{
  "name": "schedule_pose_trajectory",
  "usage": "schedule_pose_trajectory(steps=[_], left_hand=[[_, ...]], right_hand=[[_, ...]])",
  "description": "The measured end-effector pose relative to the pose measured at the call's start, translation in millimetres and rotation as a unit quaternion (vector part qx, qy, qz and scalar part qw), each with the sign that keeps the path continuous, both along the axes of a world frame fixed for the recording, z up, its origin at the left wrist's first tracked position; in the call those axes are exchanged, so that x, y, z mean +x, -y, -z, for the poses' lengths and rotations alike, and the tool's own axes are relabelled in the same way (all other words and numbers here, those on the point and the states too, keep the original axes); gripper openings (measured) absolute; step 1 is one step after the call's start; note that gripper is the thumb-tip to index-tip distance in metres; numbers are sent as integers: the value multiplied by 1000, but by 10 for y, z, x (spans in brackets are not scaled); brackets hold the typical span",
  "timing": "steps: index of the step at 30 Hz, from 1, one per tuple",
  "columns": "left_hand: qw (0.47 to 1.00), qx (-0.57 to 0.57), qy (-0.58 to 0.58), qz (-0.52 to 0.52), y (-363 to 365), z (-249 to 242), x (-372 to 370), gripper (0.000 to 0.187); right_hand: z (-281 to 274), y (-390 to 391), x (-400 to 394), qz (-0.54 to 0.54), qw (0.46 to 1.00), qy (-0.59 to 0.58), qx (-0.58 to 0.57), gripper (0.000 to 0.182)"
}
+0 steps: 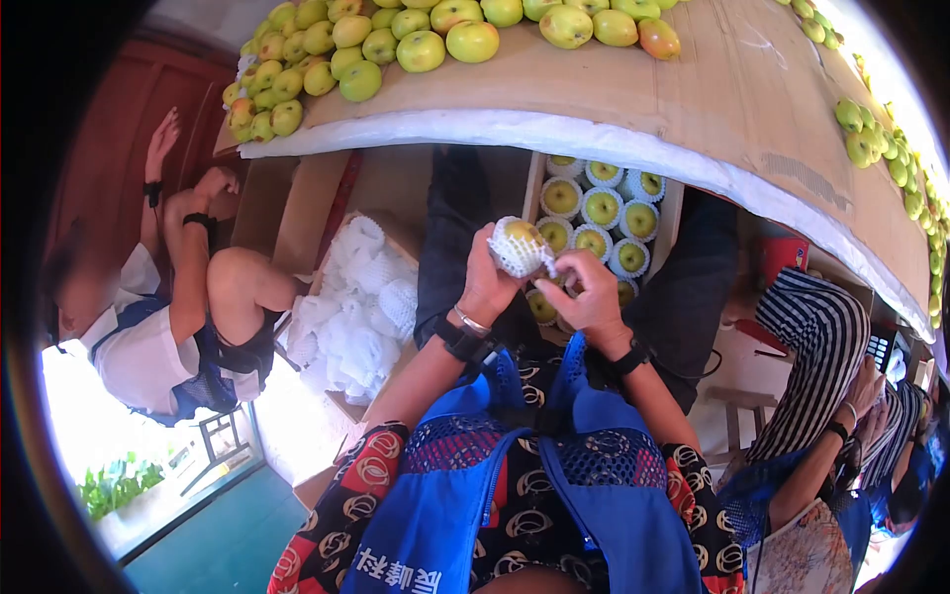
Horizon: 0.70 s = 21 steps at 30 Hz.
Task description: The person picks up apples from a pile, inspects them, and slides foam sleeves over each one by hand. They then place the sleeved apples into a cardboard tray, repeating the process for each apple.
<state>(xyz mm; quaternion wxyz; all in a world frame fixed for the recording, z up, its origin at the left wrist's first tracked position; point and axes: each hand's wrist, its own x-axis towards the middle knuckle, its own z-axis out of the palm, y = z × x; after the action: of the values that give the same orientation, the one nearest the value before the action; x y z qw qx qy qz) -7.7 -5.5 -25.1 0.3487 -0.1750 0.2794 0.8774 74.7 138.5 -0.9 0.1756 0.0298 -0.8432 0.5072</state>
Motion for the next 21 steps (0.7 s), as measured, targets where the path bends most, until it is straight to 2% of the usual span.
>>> schedule_pose_trajectory(steps=[1,2,4,6,8,11,13,15,17,20,21], left_hand=[[1000,-2,-1,-2,-5,-20,10,35],[998,-51,-7,-23,-42,-32,37,32],[991,-120,-41,-33,-89,29,70,29],[988,-139,-61,-31,-127,101,121,29],[983,-161,-86,-31,-132,140,132,30],[975,-208,-78,-16,-94,210,138,29],[984,-166,-69,-12,-61,320,129,28],[989,-142,-45,-21,-88,158,154,26],[992,-119,-23,-33,-92,92,143,24],[996,-72,-2,-49,-100,163,142,24],[988,-124,-83,-45,-52,236,130,30]], right_hand=[[-43,-13,10,21,997,53,-53,32],[-86,-16,10,43,988,107,-106,34],[-119,38,-62,49,990,61,-113,34],[-107,11,-71,56,991,18,-117,33],[-39,-13,-82,20,999,18,-29,32],[57,-19,-56,-2,999,40,14,25],[83,-8,-35,8,999,37,13,23],[54,-7,-42,16,999,29,10,20],[-4,-12,-41,50,995,10,90,20],[17,20,-20,26,992,-23,119,22],[6,51,0,27,992,-22,119,22]])
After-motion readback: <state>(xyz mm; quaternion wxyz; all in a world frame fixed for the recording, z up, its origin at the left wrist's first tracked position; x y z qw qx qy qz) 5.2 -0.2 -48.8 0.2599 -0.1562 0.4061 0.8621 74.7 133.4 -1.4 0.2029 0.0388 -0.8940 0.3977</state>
